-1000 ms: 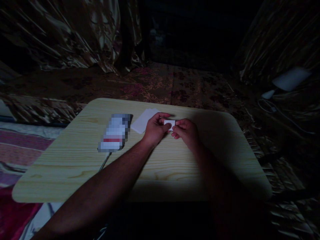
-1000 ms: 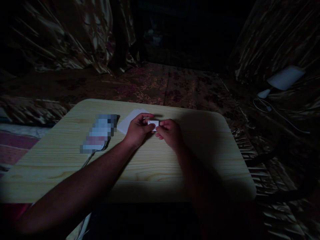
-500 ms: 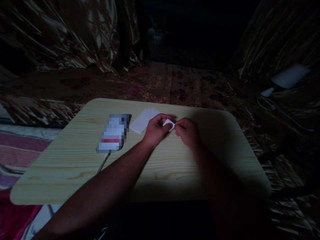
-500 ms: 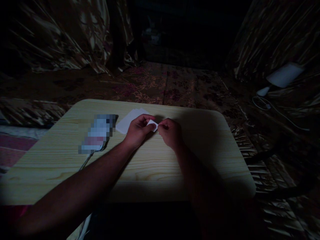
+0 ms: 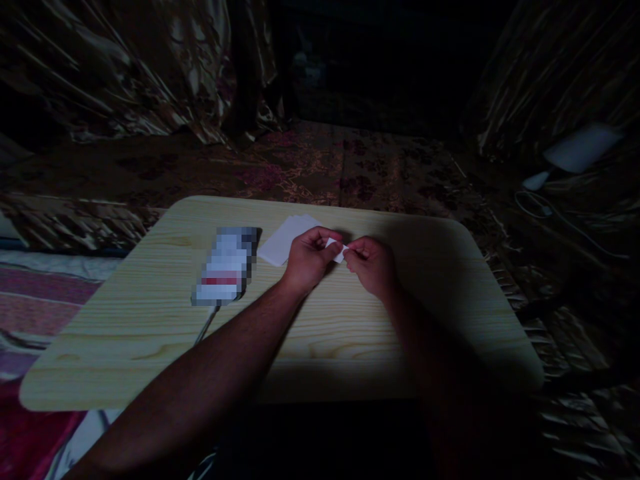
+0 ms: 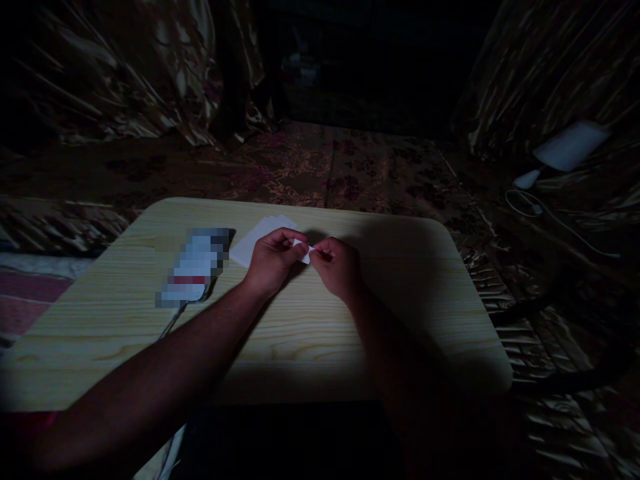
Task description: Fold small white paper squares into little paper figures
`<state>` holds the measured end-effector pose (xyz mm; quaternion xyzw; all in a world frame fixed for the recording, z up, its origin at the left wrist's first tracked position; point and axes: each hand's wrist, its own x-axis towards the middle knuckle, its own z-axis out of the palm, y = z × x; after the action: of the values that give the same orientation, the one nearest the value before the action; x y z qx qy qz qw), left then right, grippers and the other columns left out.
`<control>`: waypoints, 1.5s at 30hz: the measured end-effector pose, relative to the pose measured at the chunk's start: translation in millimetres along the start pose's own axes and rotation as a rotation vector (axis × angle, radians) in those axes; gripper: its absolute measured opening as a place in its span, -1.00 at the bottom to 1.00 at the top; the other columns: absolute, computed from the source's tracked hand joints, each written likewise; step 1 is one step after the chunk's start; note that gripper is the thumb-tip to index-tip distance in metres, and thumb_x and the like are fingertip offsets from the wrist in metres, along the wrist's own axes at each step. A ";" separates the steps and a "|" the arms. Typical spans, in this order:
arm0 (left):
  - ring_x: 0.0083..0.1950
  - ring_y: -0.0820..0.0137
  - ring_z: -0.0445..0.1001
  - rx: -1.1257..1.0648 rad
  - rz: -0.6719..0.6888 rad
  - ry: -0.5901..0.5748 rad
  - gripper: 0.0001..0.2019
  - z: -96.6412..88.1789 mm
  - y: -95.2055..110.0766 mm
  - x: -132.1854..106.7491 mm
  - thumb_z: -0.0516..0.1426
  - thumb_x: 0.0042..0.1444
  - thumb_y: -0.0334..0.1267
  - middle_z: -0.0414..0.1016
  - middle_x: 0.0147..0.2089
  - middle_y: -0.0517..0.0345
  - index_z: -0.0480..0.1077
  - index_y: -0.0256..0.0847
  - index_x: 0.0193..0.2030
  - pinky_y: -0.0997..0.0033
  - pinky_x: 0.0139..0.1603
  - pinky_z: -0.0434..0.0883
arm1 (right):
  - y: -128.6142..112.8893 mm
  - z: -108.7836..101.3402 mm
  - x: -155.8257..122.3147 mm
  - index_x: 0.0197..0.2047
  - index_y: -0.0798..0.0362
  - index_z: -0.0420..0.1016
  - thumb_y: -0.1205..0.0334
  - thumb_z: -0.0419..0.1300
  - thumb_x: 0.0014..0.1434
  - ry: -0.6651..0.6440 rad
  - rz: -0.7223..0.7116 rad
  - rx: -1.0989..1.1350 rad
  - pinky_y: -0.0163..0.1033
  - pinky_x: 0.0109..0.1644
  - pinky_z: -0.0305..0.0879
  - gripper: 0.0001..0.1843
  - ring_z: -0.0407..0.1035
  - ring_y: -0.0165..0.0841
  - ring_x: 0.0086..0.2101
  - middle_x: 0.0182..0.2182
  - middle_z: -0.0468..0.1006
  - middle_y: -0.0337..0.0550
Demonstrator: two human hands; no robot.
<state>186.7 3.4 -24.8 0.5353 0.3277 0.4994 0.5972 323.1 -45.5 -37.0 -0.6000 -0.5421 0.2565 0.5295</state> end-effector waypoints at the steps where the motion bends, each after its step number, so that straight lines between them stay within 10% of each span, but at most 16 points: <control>1: -0.48 0.53 0.34 0.000 0.005 -0.006 -0.79 -0.2 0.0 0.0 0.35 -0.14 -0.27 0.48 -0.46 0.20 0.51 -0.24 -0.33 0.51 -0.45 0.28 | -0.1 -0.3 0.2 -0.34 0.03 0.47 0.10 0.22 0.09 -0.004 0.004 0.008 -0.32 -0.41 0.30 -0.83 0.39 -0.40 -0.52 -0.55 0.52 -0.25; 45: -0.48 0.51 0.41 -0.261 -0.208 -0.014 -0.80 -2.3 0.0 3.3 0.37 -0.30 -0.41 0.52 -0.49 0.20 0.47 -0.26 -0.47 0.47 -0.38 0.31 | 0.4 1.0 1.9 -0.35 0.01 0.40 0.18 0.21 0.02 0.006 -0.007 0.043 -0.31 -0.39 0.31 -0.88 0.38 -0.40 -0.52 -0.59 0.47 -0.31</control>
<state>185.4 7.3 -24.8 0.4200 0.3094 0.4693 0.7125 323.0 -43.3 -37.2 -0.5872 -0.5369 0.2646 0.5449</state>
